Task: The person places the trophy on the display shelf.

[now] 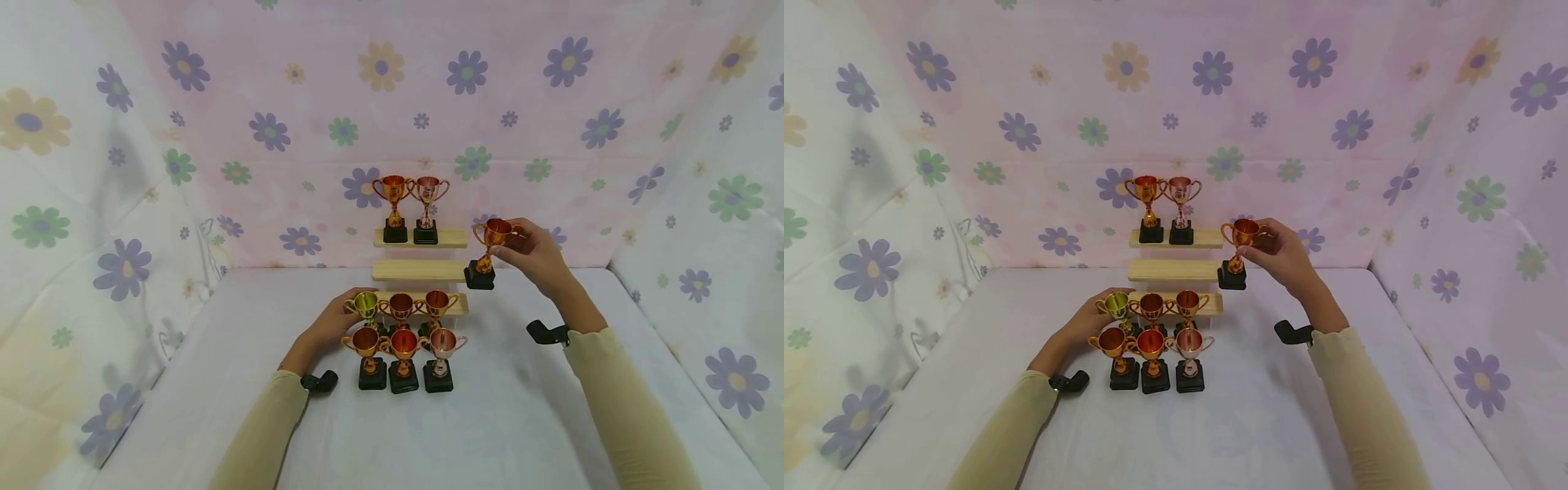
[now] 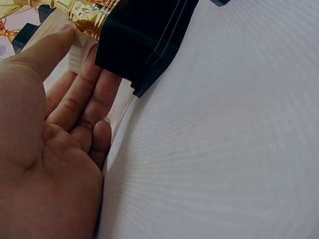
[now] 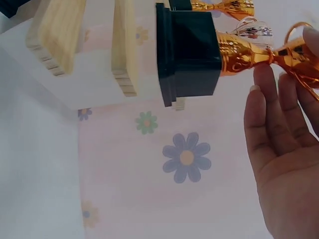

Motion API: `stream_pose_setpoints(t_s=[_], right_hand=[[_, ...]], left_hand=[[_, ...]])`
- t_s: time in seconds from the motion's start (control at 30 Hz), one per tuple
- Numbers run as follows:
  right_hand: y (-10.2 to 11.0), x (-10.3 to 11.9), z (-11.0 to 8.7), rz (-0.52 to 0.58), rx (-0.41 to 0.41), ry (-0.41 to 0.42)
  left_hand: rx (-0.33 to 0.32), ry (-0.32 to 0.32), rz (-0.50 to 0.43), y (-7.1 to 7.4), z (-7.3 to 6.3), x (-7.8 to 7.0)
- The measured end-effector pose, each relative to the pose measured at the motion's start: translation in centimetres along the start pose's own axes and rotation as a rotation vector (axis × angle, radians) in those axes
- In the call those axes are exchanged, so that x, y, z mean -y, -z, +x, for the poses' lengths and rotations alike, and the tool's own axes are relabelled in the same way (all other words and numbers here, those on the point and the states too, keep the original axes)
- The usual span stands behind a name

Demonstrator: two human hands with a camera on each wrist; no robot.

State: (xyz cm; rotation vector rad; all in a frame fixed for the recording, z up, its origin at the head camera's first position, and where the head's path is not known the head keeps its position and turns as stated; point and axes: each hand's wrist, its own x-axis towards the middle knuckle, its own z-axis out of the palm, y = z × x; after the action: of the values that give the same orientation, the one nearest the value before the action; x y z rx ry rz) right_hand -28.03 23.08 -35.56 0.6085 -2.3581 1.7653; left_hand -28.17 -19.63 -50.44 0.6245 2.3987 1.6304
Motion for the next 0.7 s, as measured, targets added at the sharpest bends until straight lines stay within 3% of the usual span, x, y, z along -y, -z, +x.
stream_pose_setpoints(t_s=[0.23, 0.47, 0.7], right_hand=[[0.1, 1.2, 2.3, -0.021, -0.038, 0.023], [-0.4, 2.3, 4.8, -0.174, -0.031, -0.05], [-1.0, 2.8, 6.5, -0.203, -0.031, -0.09]], left_hand=[[-0.004, 0.015, -0.009, 0.0, 0.0, 0.1], [-0.005, 0.016, -0.021, 0.0, 0.1, 0.4], [0.0, 0.012, -0.023, -0.1, 0.1, 0.2]])
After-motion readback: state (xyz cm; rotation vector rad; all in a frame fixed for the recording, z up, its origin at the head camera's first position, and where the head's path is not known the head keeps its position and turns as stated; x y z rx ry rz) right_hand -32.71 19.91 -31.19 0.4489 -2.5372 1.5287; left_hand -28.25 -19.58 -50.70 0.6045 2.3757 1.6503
